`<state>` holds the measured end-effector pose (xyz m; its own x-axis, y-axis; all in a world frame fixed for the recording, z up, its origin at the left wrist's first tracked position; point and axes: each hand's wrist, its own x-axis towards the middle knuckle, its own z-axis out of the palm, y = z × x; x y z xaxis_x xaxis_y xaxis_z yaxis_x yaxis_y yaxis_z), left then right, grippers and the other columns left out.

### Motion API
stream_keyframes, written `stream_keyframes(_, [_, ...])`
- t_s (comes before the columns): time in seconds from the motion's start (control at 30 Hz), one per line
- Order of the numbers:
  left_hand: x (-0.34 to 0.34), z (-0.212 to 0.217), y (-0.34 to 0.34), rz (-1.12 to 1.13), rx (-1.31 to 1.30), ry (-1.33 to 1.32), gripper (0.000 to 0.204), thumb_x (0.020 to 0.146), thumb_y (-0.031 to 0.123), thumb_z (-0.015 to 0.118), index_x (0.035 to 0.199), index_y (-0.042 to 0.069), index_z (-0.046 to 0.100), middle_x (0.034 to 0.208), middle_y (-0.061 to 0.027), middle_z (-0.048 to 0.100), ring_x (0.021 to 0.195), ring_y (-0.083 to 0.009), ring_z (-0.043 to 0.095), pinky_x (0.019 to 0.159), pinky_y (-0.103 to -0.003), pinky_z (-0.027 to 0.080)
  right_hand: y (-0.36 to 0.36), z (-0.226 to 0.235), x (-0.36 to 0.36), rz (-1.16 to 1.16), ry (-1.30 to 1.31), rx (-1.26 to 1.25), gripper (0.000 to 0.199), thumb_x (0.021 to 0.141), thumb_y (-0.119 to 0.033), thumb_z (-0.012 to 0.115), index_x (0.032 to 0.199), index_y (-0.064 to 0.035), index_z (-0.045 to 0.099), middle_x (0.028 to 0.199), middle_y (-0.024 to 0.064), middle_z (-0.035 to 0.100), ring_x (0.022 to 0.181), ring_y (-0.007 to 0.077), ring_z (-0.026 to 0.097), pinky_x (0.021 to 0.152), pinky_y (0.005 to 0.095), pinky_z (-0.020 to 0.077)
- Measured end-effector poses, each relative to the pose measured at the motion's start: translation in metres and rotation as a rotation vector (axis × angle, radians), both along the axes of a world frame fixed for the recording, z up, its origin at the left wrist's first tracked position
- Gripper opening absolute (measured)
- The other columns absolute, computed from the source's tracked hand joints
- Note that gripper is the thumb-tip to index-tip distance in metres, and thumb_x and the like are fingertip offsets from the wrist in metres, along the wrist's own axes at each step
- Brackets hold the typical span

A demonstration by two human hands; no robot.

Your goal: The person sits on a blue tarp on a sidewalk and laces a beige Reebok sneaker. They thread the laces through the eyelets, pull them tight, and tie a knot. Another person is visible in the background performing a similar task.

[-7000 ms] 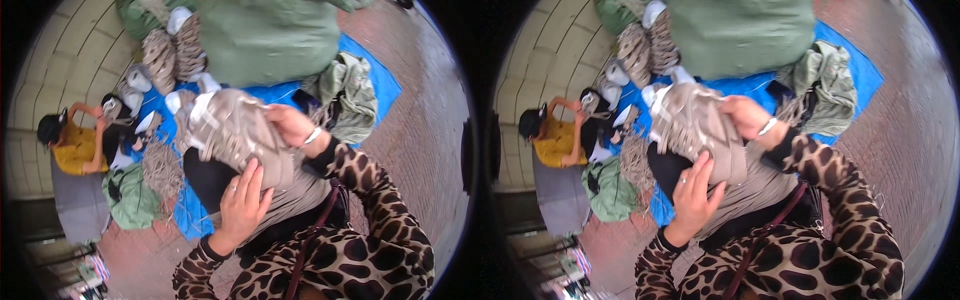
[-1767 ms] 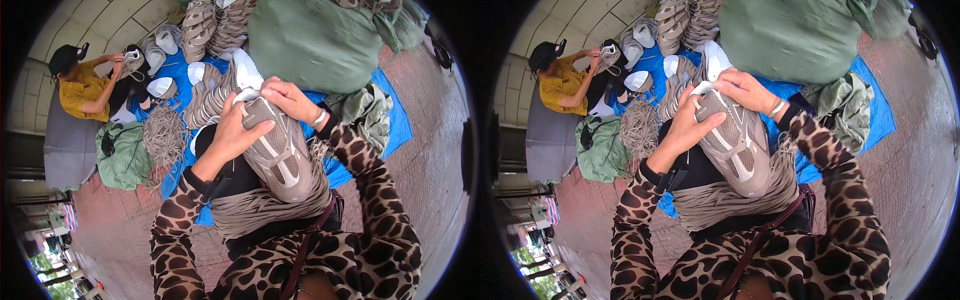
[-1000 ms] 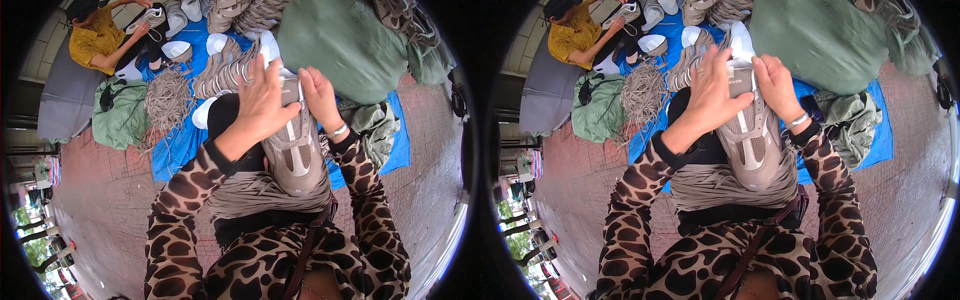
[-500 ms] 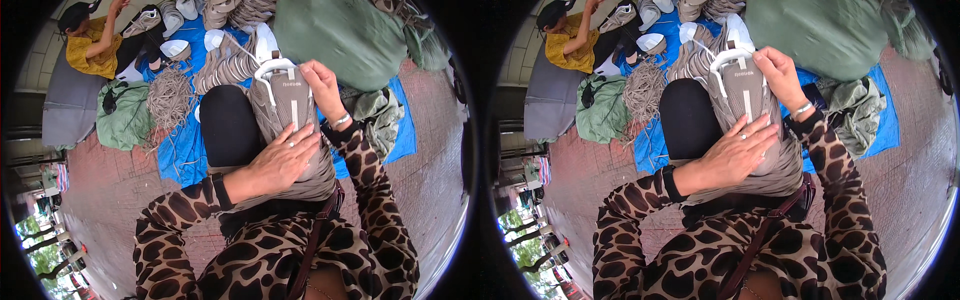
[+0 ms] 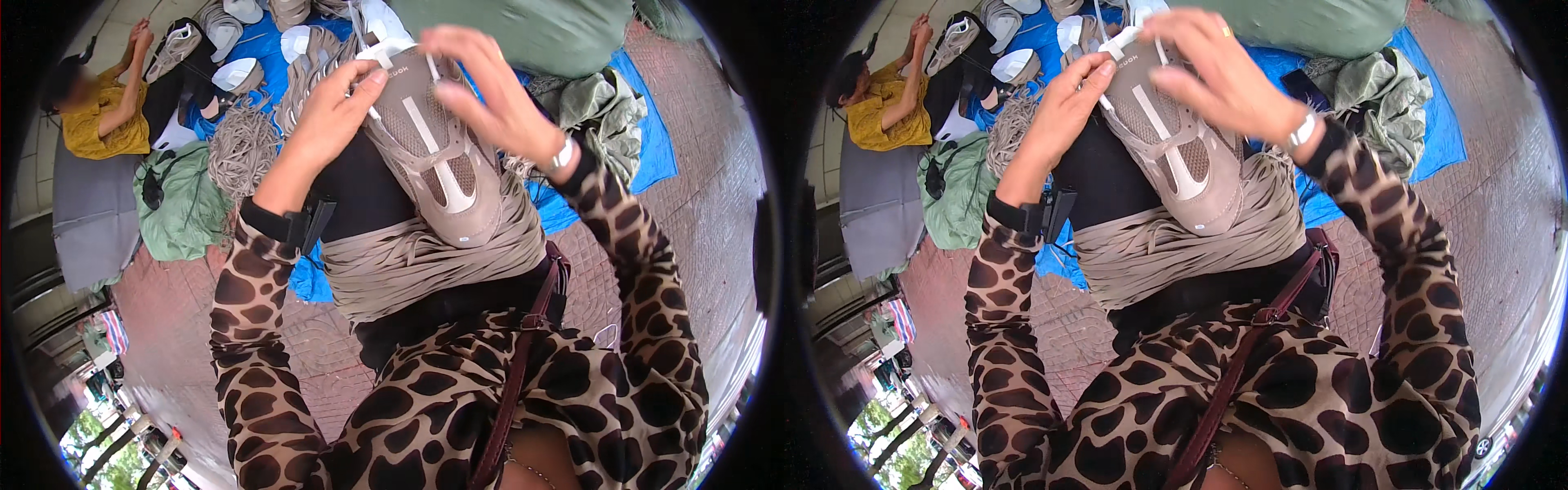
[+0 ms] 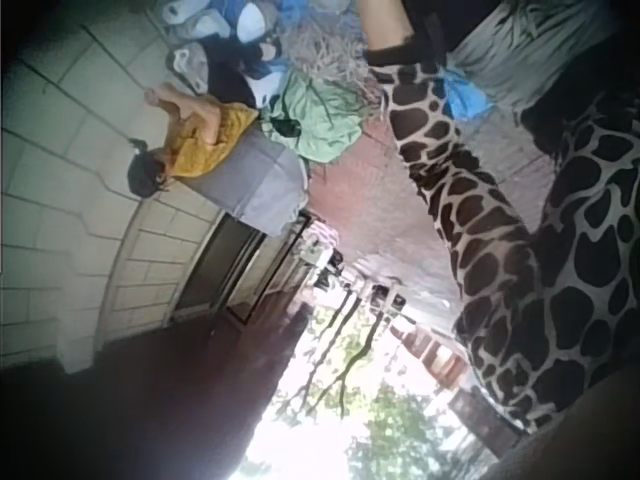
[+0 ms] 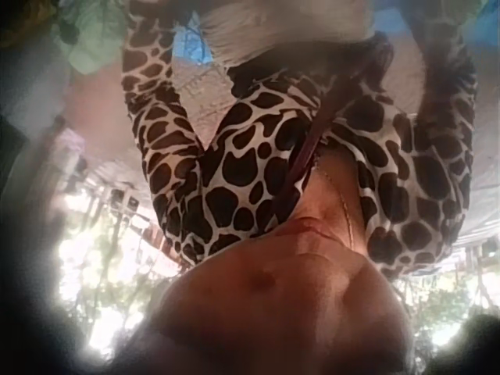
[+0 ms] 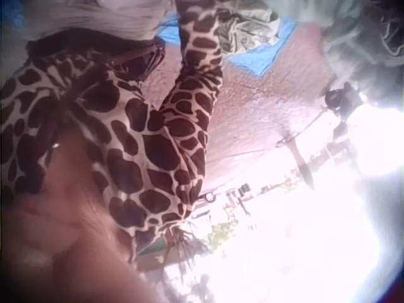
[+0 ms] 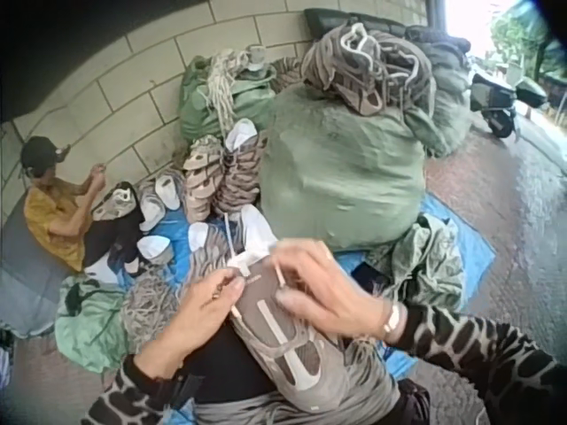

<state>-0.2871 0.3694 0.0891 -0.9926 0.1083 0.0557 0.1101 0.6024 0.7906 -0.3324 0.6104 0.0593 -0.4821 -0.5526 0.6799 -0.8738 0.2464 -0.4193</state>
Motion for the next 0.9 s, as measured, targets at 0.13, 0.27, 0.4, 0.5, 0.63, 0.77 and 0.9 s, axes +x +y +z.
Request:
stream_keyframes(0.13, [-0.013,-0.012,-0.003,0.045,0.199,-0.184,0.041,0.091,0.030,0.073,0.116,0.001,0.058,0.110,-0.0107,0.063,0.098,-0.0131,0.059,0.086,-0.027,0.046,0.037,-0.010,0.054,0.166,-0.299,-0.028,0.035,0.088,-0.010,0.064,0.121,-0.0045,0.056,0.130,0.0150,0.054,0.124,0.0340,0.049,0.106,0.0422,0.0371])
stream_keyframes(0.27, [-0.016,-0.016,0.009,0.180,0.221,-0.186,0.035,0.087,0.021,0.076,0.110,0.002,0.058,0.108,-0.0100,0.062,0.093,-0.0118,0.059,0.083,-0.025,0.046,0.083,-0.015,0.080,0.186,-0.473,0.161,0.021,0.080,-0.004,0.071,0.099,-0.0063,0.062,0.115,0.0099,0.057,0.107,0.0317,0.054,0.094,0.0398,0.0426])
stream_keyframes(0.4, [-0.009,-0.003,0.024,0.145,-0.180,0.326,0.043,0.082,0.016,0.075,0.117,0.001,0.055,0.111,-0.0166,0.061,0.095,-0.0255,0.061,0.086,-0.036,0.047,0.105,-0.023,0.094,0.189,-0.508,0.320,0.018,0.077,-0.006,0.076,0.091,-0.0081,0.064,0.113,0.0082,0.058,0.102,0.0294,0.055,0.089,0.0387,0.0435])
stream_keyframes(0.5, [0.021,0.010,0.036,0.041,-0.172,0.487,0.033,0.080,0.011,0.071,0.111,0.004,0.059,0.102,-0.0138,0.063,0.096,-0.0352,0.060,0.091,-0.043,0.044,0.107,-0.024,0.098,0.155,-0.480,0.295,0.017,0.077,-0.007,0.077,0.090,-0.0078,0.065,0.112,0.0081,0.058,0.103,0.0290,0.056,0.090,0.0396,0.0437])
stream_keyframes(0.63, [0.070,0.023,0.059,-0.223,0.033,0.185,0.012,0.087,0.003,0.067,0.099,0.002,0.067,0.092,-0.0084,0.067,0.083,-0.0206,0.065,0.077,-0.031,0.051,0.103,-0.011,0.094,0.171,-0.579,0.263,0.015,0.079,-0.006,0.075,0.090,-0.0063,0.065,0.112,0.0080,0.059,0.103,0.0283,0.056,0.090,0.0394,0.0446])
stream_keyframes(0.77, [0.093,0.027,0.095,-0.365,0.109,0.105,0.016,0.094,0.013,0.063,0.105,0.001,0.066,0.093,-0.0143,0.068,0.083,-0.0264,0.068,0.072,-0.035,0.052,0.112,0.024,0.091,0.234,-0.605,0.154,0.011,0.084,-0.002,0.069,0.092,-0.0016,0.061,0.101,0.0128,0.061,0.088,0.0272,0.060,0.080,0.0362,0.0480])
stream_keyframes(0.9, [0.096,0.039,0.093,-0.621,0.335,-0.210,0.019,0.098,0.017,0.058,0.100,0.000,0.065,0.081,-0.0118,0.067,0.074,-0.0234,0.069,0.066,-0.035,0.052,0.129,0.080,0.085,0.140,-0.546,-0.027,0.009,0.090,0.000,0.062,0.096,0.0029,0.056,0.081,0.0154,0.060,0.068,0.0263,0.061,0.066,0.0328,0.0491])
